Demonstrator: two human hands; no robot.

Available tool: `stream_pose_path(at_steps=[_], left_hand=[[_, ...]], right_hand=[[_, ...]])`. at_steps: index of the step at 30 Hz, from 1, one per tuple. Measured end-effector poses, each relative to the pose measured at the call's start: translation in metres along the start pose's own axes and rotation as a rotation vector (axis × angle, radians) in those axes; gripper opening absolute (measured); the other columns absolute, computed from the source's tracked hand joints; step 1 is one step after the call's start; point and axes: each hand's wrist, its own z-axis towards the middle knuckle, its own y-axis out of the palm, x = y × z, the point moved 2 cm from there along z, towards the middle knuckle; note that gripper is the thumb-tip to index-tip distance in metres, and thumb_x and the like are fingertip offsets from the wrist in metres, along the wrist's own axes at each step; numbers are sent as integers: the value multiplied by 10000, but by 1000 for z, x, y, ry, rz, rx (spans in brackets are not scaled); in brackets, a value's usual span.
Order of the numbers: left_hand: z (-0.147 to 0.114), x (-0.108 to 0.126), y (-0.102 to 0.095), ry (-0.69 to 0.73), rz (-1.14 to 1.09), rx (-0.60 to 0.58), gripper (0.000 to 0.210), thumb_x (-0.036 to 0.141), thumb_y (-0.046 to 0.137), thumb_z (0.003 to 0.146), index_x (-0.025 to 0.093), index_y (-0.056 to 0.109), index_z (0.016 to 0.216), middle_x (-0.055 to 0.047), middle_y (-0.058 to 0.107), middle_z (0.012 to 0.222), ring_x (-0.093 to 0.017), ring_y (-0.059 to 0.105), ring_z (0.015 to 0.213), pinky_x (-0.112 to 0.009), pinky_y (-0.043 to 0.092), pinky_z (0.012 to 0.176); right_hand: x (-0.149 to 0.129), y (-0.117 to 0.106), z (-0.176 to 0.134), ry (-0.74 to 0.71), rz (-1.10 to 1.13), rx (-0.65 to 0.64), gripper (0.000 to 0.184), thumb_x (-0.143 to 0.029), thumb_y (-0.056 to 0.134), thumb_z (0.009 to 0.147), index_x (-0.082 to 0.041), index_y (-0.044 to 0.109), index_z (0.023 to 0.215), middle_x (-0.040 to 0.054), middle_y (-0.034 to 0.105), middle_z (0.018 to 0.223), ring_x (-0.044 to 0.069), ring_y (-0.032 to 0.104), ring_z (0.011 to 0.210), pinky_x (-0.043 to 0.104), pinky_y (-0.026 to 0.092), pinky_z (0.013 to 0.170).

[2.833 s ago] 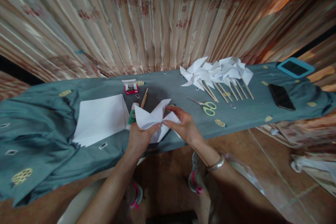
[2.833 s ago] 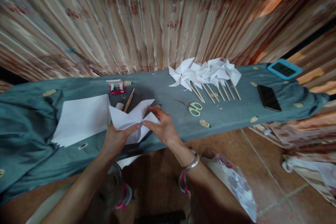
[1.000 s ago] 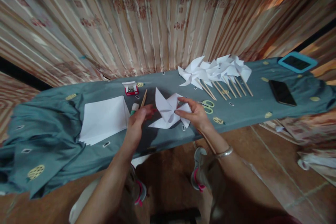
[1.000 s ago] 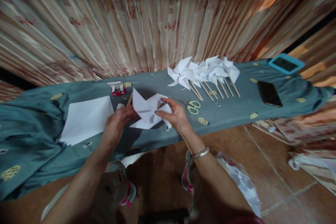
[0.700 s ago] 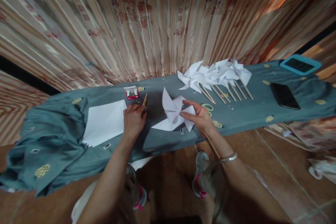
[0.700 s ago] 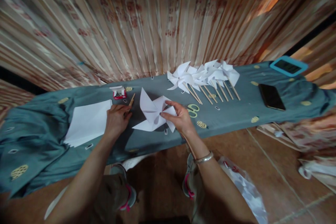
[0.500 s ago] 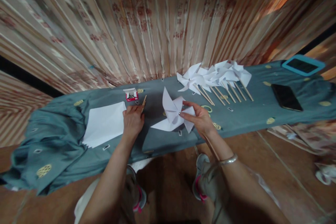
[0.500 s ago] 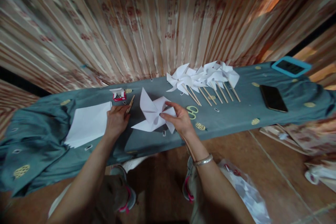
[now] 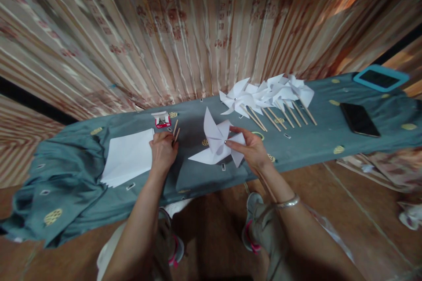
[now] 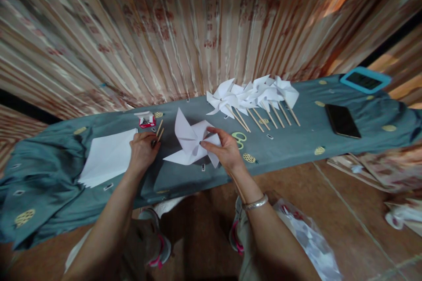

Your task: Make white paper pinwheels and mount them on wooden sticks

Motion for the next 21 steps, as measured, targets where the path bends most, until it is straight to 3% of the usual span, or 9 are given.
stream_pose_path(at_steps=[7, 12, 14, 17, 19, 21], left_hand=[[-2, 5, 1, -14, -88, 61, 166, 176, 532, 785, 170, 698, 785, -129, 692, 1113, -335, 539, 1116, -479, 402, 888], [-1, 11, -4, -22, -263, 246, 98, 153, 589, 712, 179, 684, 713, -99, 706, 1038, -299, 587, 1070, -487, 398, 977], [-1, 15, -8, -46, -440, 286, 79, 161, 601, 685, 185, 677, 690, -78, 703, 998, -262, 619, 1013, -438, 445, 952], [-6, 24, -12, -137, -847, 244, 70, 236, 645, 663, 183, 676, 697, -55, 688, 983, -190, 657, 828, -310, 525, 713], [-13, 32, -14, -267, -1154, 168, 132, 262, 692, 624, 174, 678, 721, -36, 695, 907, -132, 628, 616, -248, 473, 539], [-23, 40, -15, -371, -1389, 79, 190, 261, 739, 582, 159, 700, 737, -2, 661, 676, -104, 575, 527, -208, 402, 478]], right_hand=[[-2, 5, -1, 13, 51, 21, 574, -285, 879, 490, -204, 648, 1009, -14, 726, 810, 152, 657, 707, 299, 536, 717], [-2, 6, -1, 15, 56, 30, 579, -283, 880, 475, -204, 649, 1001, -23, 722, 797, 143, 651, 687, 282, 529, 693], [-2, 6, -1, 6, 50, 28, 576, -280, 877, 483, -206, 648, 1006, -23, 722, 804, 142, 653, 690, 282, 532, 699], [-4, 8, -4, -10, 32, 1, 562, -273, 869, 503, -211, 640, 1013, -27, 719, 799, 142, 652, 677, 286, 542, 690], [-8, 11, -10, -30, 3, -32, 556, -257, 860, 523, -212, 631, 1028, -30, 714, 777, 140, 647, 652, 280, 546, 662], [-13, 15, -19, -69, -54, -69, 556, -241, 844, 557, -210, 619, 1065, -26, 713, 763, 140, 647, 639, 268, 546, 634]])
